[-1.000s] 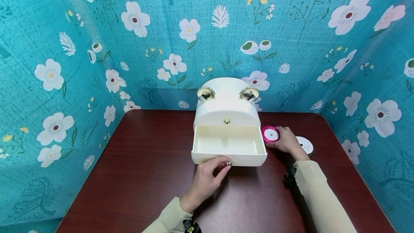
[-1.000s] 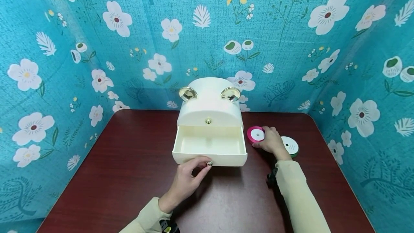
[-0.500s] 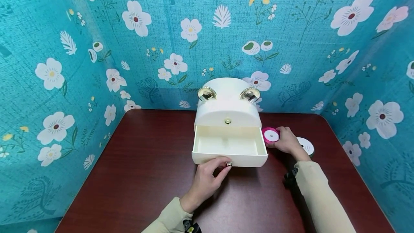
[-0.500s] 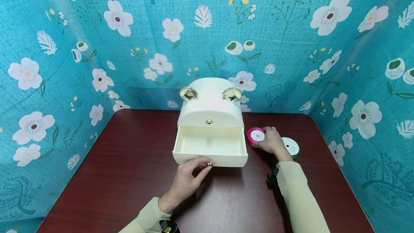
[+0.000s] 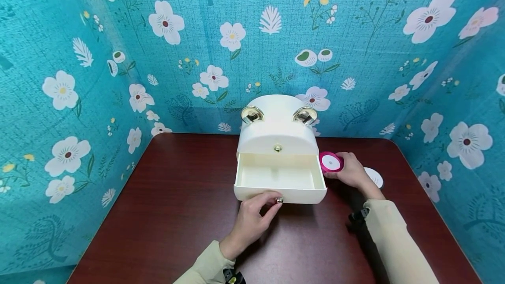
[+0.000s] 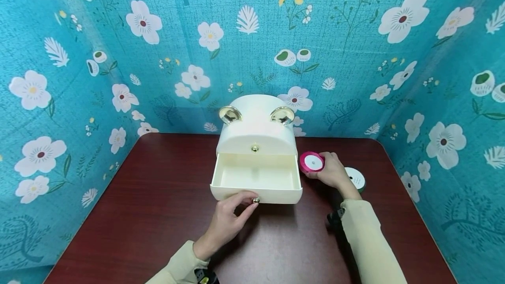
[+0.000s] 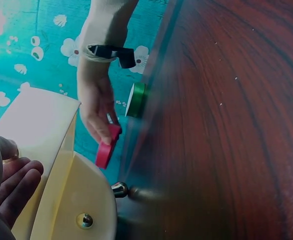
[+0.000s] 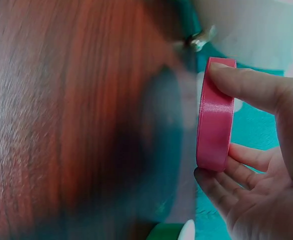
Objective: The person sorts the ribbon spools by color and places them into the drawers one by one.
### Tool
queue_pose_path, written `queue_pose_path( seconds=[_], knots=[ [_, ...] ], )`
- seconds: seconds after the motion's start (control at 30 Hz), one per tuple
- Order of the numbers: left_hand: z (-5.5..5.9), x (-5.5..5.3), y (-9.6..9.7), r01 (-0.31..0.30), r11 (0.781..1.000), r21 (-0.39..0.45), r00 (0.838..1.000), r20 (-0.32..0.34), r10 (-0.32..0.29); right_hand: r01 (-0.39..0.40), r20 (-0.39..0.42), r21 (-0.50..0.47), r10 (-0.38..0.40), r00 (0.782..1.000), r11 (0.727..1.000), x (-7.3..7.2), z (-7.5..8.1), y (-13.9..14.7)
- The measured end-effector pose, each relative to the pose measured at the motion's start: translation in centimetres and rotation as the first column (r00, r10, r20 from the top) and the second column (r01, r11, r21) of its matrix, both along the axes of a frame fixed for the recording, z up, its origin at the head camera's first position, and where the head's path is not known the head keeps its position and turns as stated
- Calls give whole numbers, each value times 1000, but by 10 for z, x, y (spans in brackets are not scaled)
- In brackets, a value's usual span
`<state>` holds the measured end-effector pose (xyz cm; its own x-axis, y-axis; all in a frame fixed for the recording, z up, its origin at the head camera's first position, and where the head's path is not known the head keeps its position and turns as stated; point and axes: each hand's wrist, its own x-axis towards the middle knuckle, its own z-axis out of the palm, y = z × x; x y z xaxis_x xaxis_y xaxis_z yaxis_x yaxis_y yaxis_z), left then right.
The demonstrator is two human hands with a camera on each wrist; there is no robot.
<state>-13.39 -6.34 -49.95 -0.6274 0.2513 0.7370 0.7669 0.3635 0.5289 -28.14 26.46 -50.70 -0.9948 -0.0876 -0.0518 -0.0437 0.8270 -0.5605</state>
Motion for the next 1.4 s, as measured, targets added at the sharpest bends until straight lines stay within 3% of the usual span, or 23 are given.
queue_pose_path(
  seconds=[0.6,1.03,1.4],
  knots=[
    [0,2,0,-9,1000,-2,1000,-14,9,-47,-46,-35,45,998,998,18,38,-13],
    [2,2,0,-8,1000,0,1000,1,8,-40,-99,-105,29,995,994,34,72,-10],
    [3,1,1,-8,1000,3,1000,12,8,-81,-151,-165,56,987,983,51,105,-11]
  ],
)
